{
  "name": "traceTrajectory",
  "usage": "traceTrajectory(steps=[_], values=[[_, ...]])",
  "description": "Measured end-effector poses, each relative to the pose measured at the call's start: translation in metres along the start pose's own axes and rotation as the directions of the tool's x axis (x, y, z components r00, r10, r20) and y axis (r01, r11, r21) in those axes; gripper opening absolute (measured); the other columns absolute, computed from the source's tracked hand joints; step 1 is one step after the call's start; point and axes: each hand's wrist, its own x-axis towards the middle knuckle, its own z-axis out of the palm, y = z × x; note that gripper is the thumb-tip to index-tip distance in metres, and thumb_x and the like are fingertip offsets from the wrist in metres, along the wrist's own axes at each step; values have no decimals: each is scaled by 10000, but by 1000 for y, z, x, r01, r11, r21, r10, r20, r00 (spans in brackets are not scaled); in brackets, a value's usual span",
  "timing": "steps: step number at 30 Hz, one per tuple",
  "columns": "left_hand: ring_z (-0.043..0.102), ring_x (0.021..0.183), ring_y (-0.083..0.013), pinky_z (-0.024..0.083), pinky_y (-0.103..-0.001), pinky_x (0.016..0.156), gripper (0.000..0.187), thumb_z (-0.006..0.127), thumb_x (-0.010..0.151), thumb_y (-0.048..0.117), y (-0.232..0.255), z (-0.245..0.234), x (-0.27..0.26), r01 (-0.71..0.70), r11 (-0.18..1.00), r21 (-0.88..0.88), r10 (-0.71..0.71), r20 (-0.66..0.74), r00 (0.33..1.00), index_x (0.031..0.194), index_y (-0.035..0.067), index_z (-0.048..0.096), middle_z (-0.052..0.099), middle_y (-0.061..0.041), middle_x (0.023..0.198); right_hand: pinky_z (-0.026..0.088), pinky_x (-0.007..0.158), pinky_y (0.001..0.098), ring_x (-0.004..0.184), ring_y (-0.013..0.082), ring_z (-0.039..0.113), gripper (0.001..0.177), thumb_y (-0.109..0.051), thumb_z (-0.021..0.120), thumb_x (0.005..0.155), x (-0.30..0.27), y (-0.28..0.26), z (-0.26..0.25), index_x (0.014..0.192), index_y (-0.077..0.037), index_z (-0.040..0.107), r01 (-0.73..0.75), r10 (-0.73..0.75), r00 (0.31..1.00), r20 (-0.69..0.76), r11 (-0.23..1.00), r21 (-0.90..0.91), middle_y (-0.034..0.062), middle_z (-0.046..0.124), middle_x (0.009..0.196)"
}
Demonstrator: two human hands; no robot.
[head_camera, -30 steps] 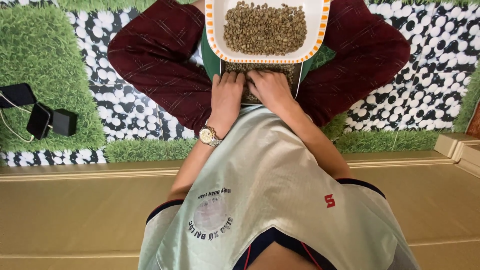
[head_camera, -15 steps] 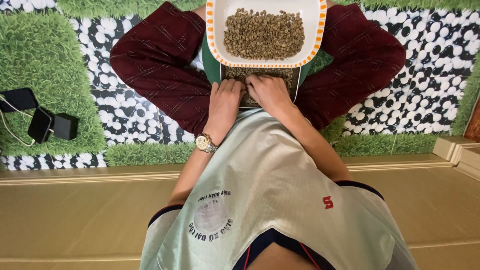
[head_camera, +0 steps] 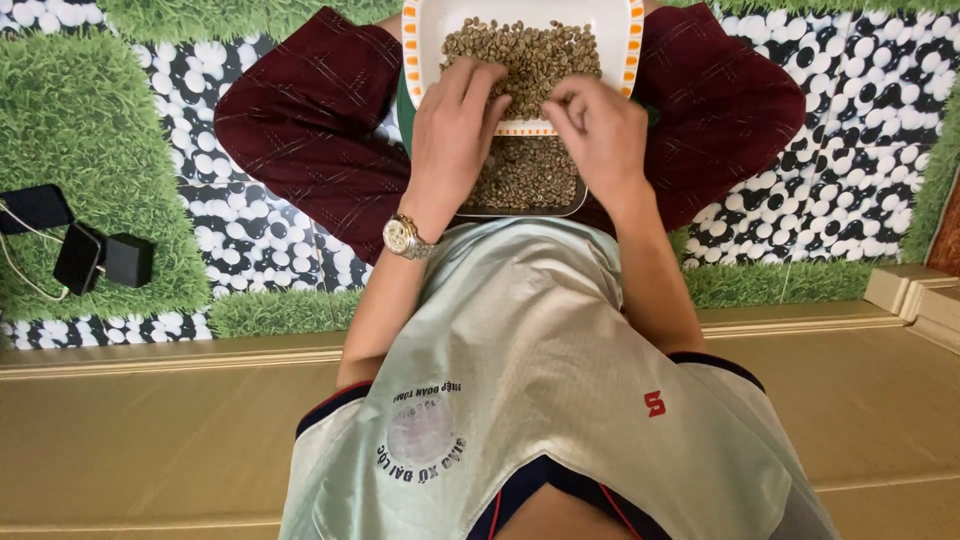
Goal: The person sorts green coffee beans by hand, transferring them from a tray into a bowl.
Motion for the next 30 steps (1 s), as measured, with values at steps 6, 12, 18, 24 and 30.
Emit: traceTrajectory(steps=[6,12,18,24,30], values=[[592,743,-181,526,-299,711,220,731,946,74,0,-11,-28,48,995,-86,-40,92,995,1131,20,624,626,-76,1004,383,524,250,575,122,493,187,27,840,910,-6,-16,-23,1038,-24,713,-12,12,1000,-16,1000,-5,33,641,735],[691,829,-324,566,-409,680,203,765,935,168,-15,22,-85,53,997,-57,-33,301,953,1063,49,661,603,-84,874,546,669,367,710,249,640,102,-53,801,947,-53,-22,-33,1009,-79,725,-3,7,984,177,1000,-24,16,594,714],[708,952,-341,596,-437,754,325,818,881,200,-17,64,-84,-2,992,124,-51,425,904,1079,19,637,641,-137,996,477,756,362,873,244,585,179,-104,793,938,-56,-34,-31,1093,-41,727,90,-36,971,238,971,-220,51,571,896],[703,979,-348,605,-433,745,271,769,936,175,-17,67,-82,45,992,114,-94,480,872,1080,1,619,628,-159,1043,427,752,367,897,247,548,269,-183,774,935,-64,-14,2,1165,-61,704,140,-79,973,215,948,-287,54,559,938],[701,944,-370,603,-449,671,183,699,981,144,-18,63,-83,116,993,19,-112,454,884,1054,9,600,606,-150,1015,509,761,352,901,241,602,296,-187,743,940,-65,-19,23,1198,-50,695,159,-95,976,197,925,-345,58,598,936]])
